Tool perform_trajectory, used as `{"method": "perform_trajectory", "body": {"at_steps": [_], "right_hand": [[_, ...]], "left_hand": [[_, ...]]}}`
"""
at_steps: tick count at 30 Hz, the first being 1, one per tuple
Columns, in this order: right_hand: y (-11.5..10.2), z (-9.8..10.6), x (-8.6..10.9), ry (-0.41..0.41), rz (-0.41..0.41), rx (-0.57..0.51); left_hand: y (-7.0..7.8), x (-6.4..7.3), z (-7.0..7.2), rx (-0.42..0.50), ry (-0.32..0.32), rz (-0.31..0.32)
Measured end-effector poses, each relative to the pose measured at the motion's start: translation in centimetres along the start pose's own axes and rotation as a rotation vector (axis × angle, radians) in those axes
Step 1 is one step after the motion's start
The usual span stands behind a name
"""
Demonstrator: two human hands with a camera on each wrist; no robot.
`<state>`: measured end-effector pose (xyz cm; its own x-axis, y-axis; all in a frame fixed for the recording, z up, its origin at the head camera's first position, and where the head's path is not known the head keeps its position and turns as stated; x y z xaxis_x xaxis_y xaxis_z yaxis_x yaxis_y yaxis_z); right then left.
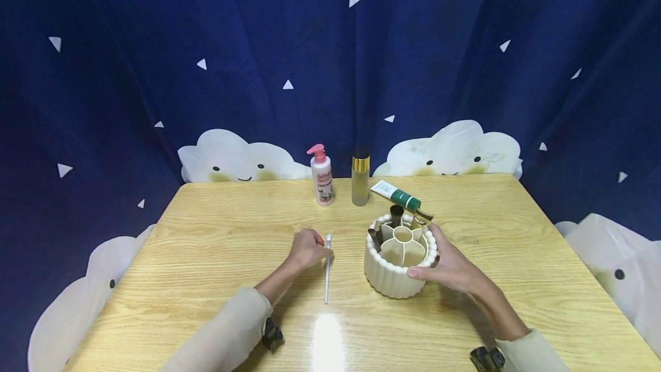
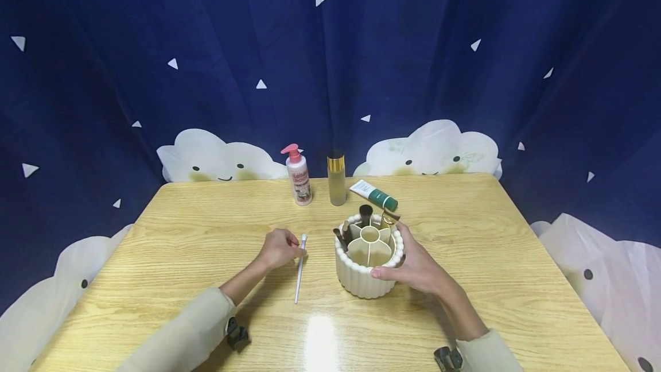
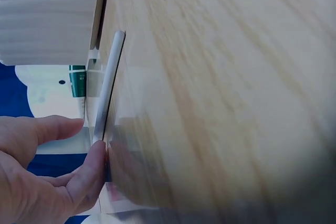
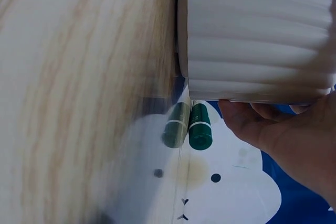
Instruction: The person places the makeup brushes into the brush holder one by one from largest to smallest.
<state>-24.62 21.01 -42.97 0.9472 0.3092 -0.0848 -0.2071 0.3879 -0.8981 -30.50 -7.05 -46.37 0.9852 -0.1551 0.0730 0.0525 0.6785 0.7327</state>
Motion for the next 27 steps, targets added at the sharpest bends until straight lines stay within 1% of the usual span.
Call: {"method": "perform_trajectory", "body": {"at_steps": [3,6,11,13,20,27], "right_hand": [[0.1,0.0,-0.1,-0.002,0.003,-0.010],[0.2,-0.1,-0.1,-0.005,0.001,-0.020],[0.3,-0.1,-0.1,-0.009,-0.010,-0.028],[0.3,0.0,0.0,-0.009,-0.014,-0.025],[0.3,0.1,0.1,-0.003,-0.028,-0.008],[0.2,-0.1,0.1,-0.004,-0.043,-0.004]], "left_hand": [[0.2,-0.1,-0.2,-0.024,0.011,0.030],[0.4,-0.4,-0.5,-0.068,0.007,0.044],[0.8,-0.7,-0.7,-0.137,0.001,0.043],[0.9,-0.8,-0.8,-0.150,0.002,0.045],[1.3,-0.6,-1.2,-0.161,-0.024,0.057],[1.1,-0.8,-1.1,-0.160,-0.018,0.078]]}}
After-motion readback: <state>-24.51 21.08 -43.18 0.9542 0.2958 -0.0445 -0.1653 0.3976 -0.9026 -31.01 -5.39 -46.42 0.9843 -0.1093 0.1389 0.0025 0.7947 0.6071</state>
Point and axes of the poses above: each hand's wrist, its own x-axis away from the middle knuckle, its own z-axis out of the back of the hand, y = z × x, the point moved 7 cm from there along -x, towards the middle knuckle, and after that the axes turned 6 degrees about -x, right-handed, at the moved point
